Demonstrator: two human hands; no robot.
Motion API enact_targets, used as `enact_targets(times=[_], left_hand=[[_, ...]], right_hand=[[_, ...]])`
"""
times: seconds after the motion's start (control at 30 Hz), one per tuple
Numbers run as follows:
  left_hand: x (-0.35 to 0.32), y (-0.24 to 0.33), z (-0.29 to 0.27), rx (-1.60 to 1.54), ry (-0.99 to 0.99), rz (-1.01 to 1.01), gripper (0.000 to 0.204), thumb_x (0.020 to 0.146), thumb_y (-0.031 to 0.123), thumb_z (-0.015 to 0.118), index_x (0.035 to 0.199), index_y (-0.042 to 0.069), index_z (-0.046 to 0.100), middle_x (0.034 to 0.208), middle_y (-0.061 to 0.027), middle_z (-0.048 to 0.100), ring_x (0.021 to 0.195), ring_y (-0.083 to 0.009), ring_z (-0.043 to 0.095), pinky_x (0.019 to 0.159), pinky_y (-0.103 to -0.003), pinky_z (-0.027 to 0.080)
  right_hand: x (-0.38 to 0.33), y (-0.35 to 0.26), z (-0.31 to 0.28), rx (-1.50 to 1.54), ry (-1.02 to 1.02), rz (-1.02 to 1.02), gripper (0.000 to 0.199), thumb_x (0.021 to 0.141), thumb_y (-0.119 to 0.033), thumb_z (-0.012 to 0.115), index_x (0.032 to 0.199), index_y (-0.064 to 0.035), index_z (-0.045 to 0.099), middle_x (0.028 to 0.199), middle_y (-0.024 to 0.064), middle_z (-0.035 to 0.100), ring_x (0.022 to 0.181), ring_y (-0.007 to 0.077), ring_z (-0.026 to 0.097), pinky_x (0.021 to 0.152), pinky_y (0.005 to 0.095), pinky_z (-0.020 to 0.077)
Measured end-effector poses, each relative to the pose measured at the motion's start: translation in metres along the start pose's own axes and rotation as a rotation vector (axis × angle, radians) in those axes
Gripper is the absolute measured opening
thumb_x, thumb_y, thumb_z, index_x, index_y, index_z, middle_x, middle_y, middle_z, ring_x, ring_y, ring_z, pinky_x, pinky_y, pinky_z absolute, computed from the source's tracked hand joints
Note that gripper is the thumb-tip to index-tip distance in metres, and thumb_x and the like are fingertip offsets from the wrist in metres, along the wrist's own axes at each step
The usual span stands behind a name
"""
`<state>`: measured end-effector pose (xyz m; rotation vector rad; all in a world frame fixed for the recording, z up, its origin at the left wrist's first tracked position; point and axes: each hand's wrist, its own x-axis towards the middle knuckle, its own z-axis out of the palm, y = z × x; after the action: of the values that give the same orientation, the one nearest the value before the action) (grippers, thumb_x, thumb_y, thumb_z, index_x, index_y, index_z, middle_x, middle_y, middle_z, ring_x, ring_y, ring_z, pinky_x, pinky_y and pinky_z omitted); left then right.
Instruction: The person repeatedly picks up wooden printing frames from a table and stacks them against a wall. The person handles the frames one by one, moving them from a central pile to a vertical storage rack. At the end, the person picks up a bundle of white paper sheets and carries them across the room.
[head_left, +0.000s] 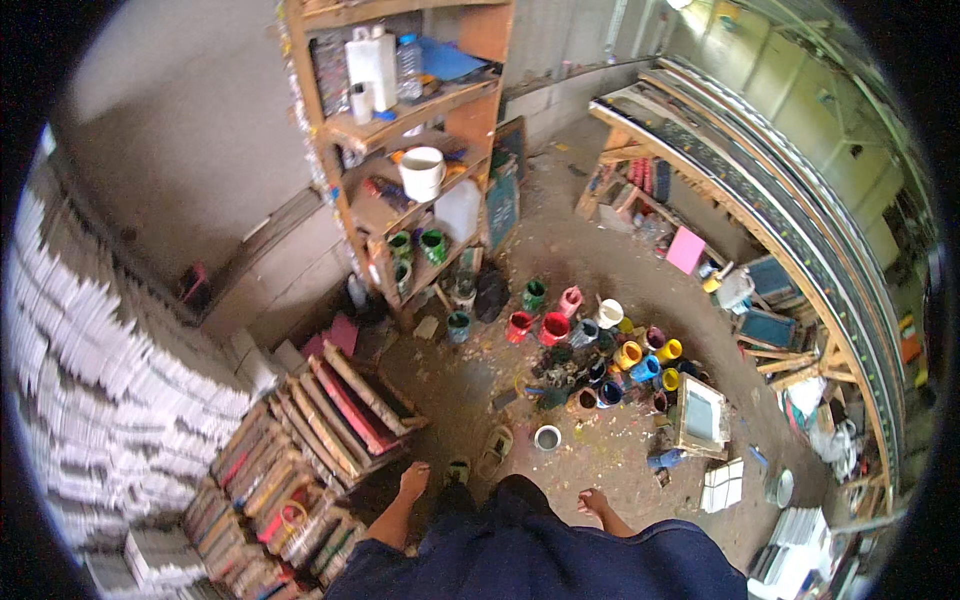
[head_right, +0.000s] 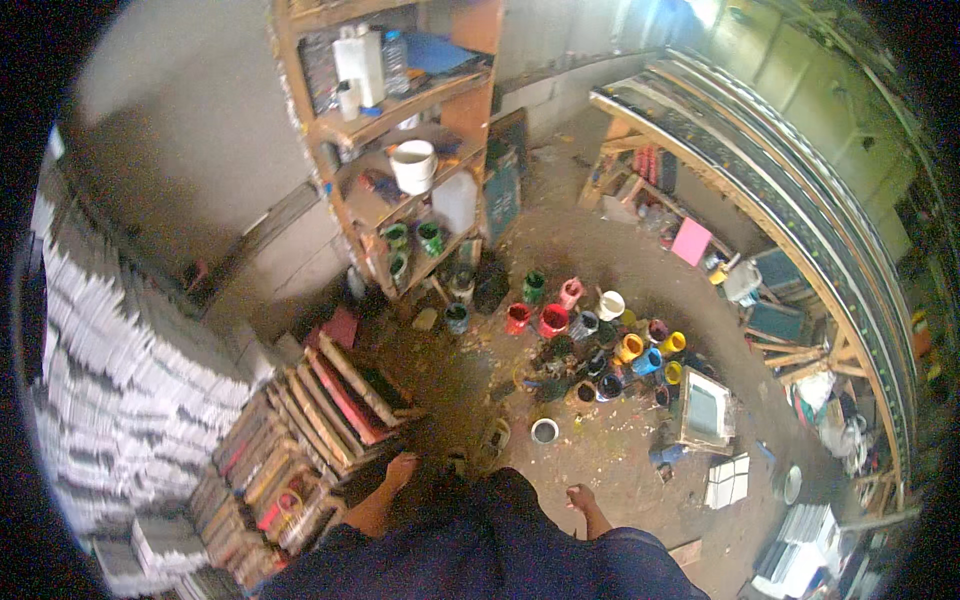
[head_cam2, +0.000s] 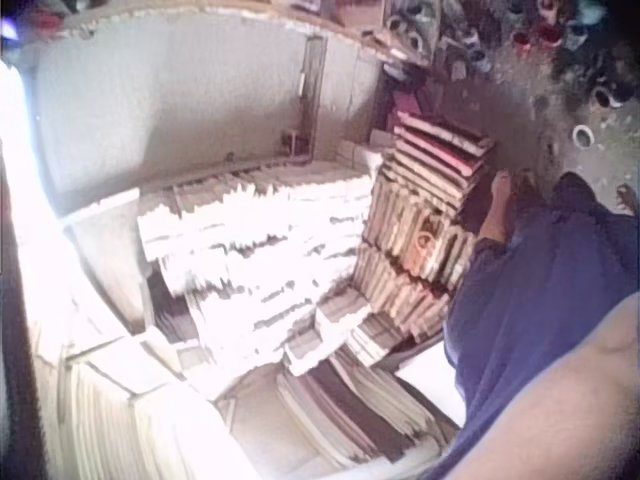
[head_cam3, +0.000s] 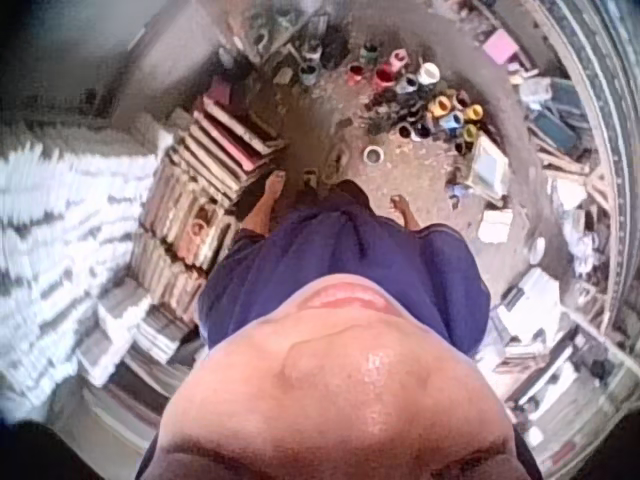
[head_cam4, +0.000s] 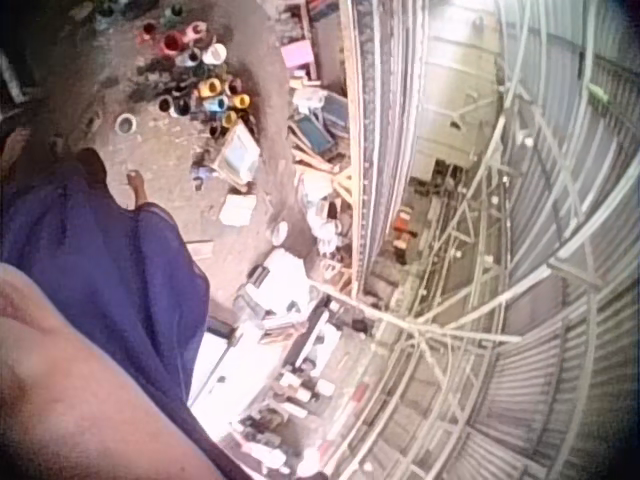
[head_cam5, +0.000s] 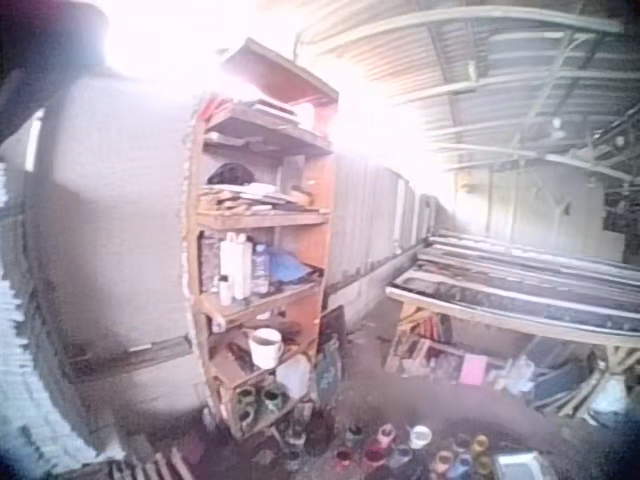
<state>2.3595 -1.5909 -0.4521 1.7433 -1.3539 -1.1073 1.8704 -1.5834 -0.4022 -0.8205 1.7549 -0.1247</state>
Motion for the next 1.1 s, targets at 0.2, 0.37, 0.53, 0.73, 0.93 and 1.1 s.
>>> enact_targets(times=[0.2,0.37,0.53,0.73,0.93,1.1], left_hand=[[0.038,-0.003,-0.063,-0.096,0.064,-0.160,0.029,0.076,0.022,0.051,0.097,0.002,0.054,0.090,-0.0153,0.060,0.082,-0.0285,0.058,0.073,-0.036,0.046],[0.065,0.014,-0.083,0.201,-0.206,-0.189,0.037,0.074,0.028,0.053,0.100,0.001,0.052,0.087,-0.0197,0.060,0.082,-0.0344,0.057,0.071,-0.040,0.046],[0.117,0.005,-0.121,0.614,-0.490,0.048,0.033,0.076,0.030,0.052,0.099,0.007,0.055,0.087,-0.0184,0.060,0.087,-0.0344,0.056,0.071,-0.041,0.047],[0.158,0.096,-0.005,0.729,-0.708,0.102,0.030,0.078,0.018,0.047,0.105,0.008,0.056,0.104,-0.0148,0.056,0.091,-0.0323,0.054,0.078,-0.041,0.045],[0.112,0.169,0.180,0.829,-1.007,0.420,0.031,0.076,0.019,0.050,0.104,0.006,0.055,0.098,-0.0149,0.058,0.087,-0.0322,0.056,0.077,-0.041,0.044],[0.047,0.190,0.342,0.824,-1.173,0.620,0.035,0.077,0.025,0.051,0.107,0.009,0.052,0.094,-0.0159,0.059,0.087,-0.0333,0.056,0.077,-0.041,0.044]], right_hand=[[-0.010,-0.003,0.007,0.150,0.135,0.119,0.018,0.079,-0.011,0.051,0.094,-0.0030,0.053,0.078,0.0096,0.060,0.057,0.0237,0.059,0.049,0.0335,0.0489],[-0.001,0.053,0.009,0.371,0.271,0.070,0.023,0.080,-0.016,0.052,0.092,0.0037,0.051,0.076,0.0122,0.061,0.054,0.0220,0.060,0.046,0.0342,0.0503],[-0.032,0.024,0.050,0.464,0.184,0.228,0.018,0.080,-0.022,0.050,0.089,-0.0075,0.056,0.072,0.0055,0.061,0.056,0.0171,0.060,0.042,0.0281,0.0441],[-0.091,0.059,0.064,0.665,0.328,0.284,0.017,0.079,-0.020,0.049,0.084,-0.0062,0.057,0.065,0.0034,0.057,0.054,0.0161,0.059,0.044,0.0317,0.0458],[-0.118,0.174,0.068,0.503,0.487,0.335,0.018,0.080,-0.019,0.050,0.088,-0.0050,0.058,0.074,0.0063,0.061,0.054,0.0144,0.058,0.047,0.0270,0.0460],[-0.178,0.250,0.076,0.824,0.800,0.204,0.024,0.072,-0.023,0.056,0.087,-0.0043,0.059,0.068,0.0107,0.061,0.060,0.0288,0.059,0.059,0.0382,0.0481]])
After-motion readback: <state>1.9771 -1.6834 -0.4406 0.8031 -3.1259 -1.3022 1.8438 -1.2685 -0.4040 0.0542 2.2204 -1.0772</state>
